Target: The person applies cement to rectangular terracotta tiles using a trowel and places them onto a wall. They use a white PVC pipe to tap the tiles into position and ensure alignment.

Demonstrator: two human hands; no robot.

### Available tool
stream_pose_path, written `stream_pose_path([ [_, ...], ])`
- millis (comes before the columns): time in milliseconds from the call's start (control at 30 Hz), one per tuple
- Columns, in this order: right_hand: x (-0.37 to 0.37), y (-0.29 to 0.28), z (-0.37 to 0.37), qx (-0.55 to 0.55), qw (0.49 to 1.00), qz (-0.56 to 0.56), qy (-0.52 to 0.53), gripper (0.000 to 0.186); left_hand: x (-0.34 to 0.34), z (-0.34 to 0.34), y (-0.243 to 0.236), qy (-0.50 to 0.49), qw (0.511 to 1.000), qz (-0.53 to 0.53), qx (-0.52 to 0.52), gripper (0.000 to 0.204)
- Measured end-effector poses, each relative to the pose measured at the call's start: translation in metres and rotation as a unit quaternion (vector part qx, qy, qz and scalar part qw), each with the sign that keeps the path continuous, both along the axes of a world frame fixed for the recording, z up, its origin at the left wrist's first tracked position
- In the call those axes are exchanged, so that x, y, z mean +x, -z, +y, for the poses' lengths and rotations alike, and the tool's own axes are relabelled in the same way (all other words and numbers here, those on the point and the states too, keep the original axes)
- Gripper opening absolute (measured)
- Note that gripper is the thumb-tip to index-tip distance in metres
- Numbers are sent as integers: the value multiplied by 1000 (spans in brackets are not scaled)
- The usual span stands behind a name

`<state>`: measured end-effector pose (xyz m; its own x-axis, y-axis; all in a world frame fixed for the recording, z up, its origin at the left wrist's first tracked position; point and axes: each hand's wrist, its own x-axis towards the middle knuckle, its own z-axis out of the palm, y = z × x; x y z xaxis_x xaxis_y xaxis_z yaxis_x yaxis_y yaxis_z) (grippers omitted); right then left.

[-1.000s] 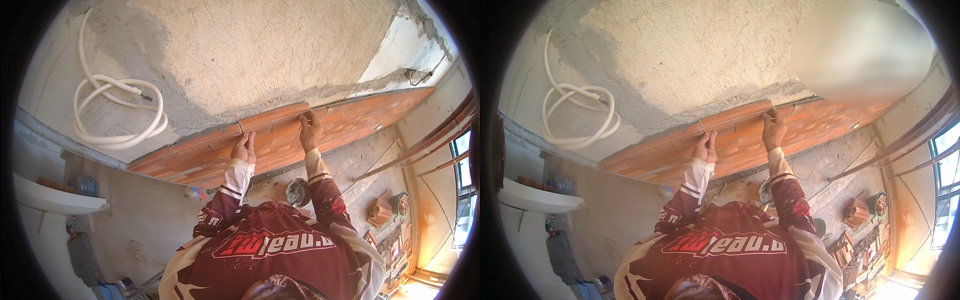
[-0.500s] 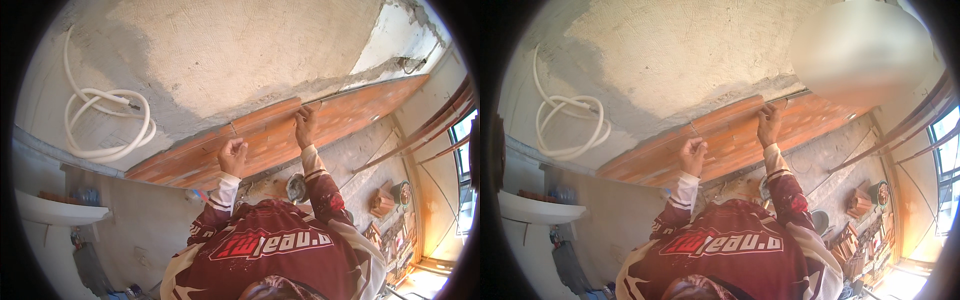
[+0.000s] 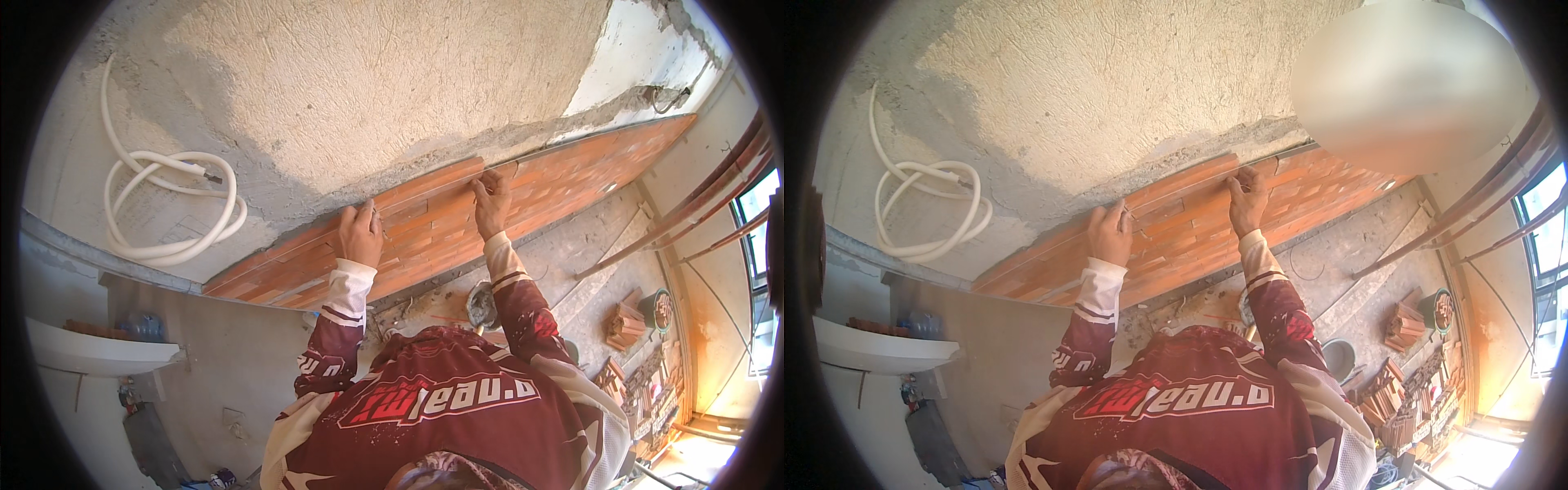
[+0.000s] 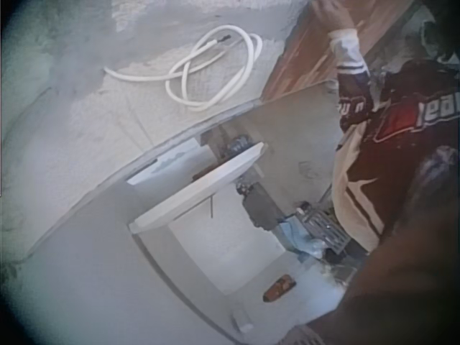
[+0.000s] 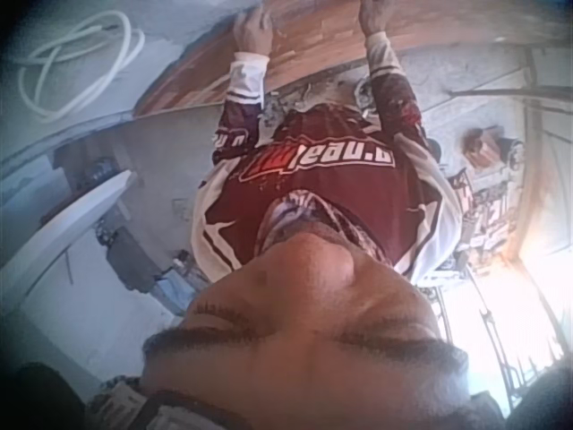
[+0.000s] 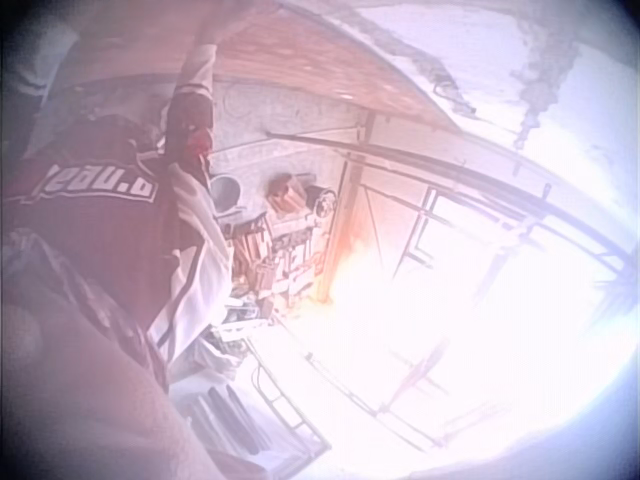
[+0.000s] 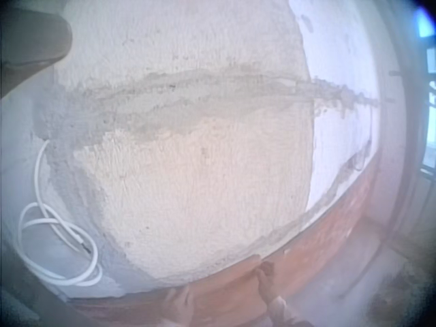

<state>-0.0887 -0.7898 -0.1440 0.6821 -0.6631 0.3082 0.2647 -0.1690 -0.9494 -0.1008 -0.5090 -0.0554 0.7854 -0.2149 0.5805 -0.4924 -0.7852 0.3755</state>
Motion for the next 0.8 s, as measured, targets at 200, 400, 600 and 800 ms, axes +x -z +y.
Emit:
stream_pose_path([
  [200, 0, 3, -2, 2, 1000, -16, 8, 35, 1, -7, -3, 0, 999, 42, -10, 26],
  [400, -2, -4, 1, 21, 1000, -10, 9, 36, 3, -4, -5, 1, 1000, 10, 19, 24],
  [600, -6, -10, 3, 47, 999, -1, 4, 37, 2, -6, -8, 0, 999, 34, -2, 22],
  [800, -10, -14, 5, 27, 1000, -4, -1, 37, 2, -3, -5, -4, 999, 42, 8, 27],
])
